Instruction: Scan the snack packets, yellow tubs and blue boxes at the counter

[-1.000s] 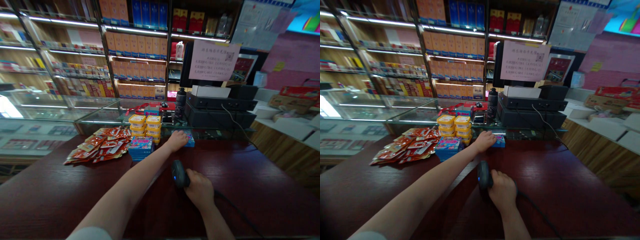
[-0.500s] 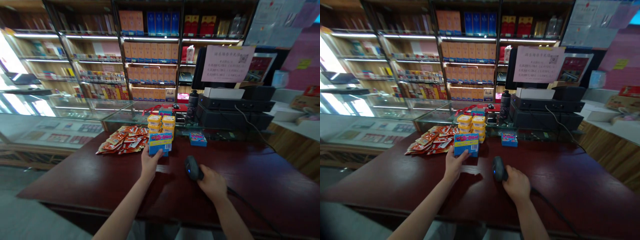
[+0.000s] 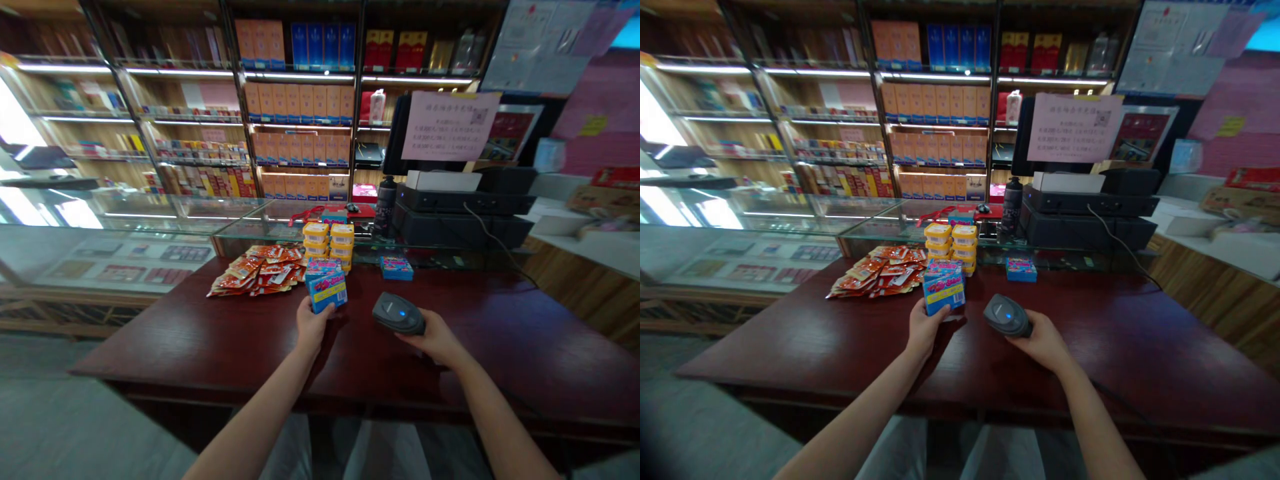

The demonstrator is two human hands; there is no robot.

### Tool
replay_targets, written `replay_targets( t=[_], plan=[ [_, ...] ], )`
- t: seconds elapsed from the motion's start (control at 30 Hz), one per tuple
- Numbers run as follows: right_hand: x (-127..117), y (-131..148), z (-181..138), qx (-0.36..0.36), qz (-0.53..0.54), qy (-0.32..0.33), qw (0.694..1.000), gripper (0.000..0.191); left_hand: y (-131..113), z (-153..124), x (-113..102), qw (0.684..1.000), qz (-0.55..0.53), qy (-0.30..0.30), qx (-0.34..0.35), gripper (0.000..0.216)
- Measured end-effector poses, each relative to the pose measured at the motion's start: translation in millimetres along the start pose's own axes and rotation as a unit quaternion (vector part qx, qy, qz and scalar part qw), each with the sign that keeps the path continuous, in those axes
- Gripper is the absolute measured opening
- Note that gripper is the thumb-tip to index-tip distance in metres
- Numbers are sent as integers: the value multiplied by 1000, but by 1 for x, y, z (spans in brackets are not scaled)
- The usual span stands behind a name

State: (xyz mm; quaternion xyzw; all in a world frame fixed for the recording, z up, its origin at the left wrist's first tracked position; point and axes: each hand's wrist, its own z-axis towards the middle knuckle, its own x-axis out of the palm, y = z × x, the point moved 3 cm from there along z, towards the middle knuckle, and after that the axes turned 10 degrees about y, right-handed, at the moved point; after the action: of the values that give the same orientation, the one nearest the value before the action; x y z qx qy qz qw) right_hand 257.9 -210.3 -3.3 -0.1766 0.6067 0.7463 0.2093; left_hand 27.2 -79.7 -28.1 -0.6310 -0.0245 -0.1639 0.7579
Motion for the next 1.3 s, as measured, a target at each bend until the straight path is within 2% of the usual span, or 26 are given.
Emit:
replay_targets(
  t=[0.23,0.43,0.57,0.67,0.7,0.8,0.9,0.97,1.07,1.13,1.2,1.23,1.3],
  plan=[
    [-5,7,-14,-7,35,1,999,43,4,3,-2,998,53,4,18,37],
    [-8,13,-22,-8,41,13,999,40,1,0,2,1000,6,17,5,42],
    [-7,12,-22,-14,30,15,999,42,-7,-3,4,999,39,17,19,40],
    [-9,6,-19,41,-90,-31,995,39,-14,-7,4,993,105,13,61,32],
    [-10,4,-18,76,-157,-49,984,37,-17,-8,5,989,124,9,80,29],
    [-10,-1,-16,154,-335,-92,925,29,-30,-8,7,984,121,-8,130,25],
    [-7,-8,-15,136,-410,-113,895,25,-53,6,6,973,112,-25,199,24],
    [-4,-13,-15,112,-431,-112,888,25,-75,23,5,941,189,-24,281,19],
    [-1,-19,-17,83,-446,-111,884,26,-100,50,7,832,397,49,385,21],
    [1,-21,-18,67,-452,-113,882,26,-103,67,10,747,514,110,407,28],
    [4,-21,-19,57,-460,-114,879,28,-98,77,12,679,595,152,404,30],
    [4,-20,-20,55,-462,-113,878,29,-94,80,13,655,621,162,398,31],
    [5,-20,-20,55,-463,-114,877,30,-88,81,13,631,652,166,386,32]
  ],
)
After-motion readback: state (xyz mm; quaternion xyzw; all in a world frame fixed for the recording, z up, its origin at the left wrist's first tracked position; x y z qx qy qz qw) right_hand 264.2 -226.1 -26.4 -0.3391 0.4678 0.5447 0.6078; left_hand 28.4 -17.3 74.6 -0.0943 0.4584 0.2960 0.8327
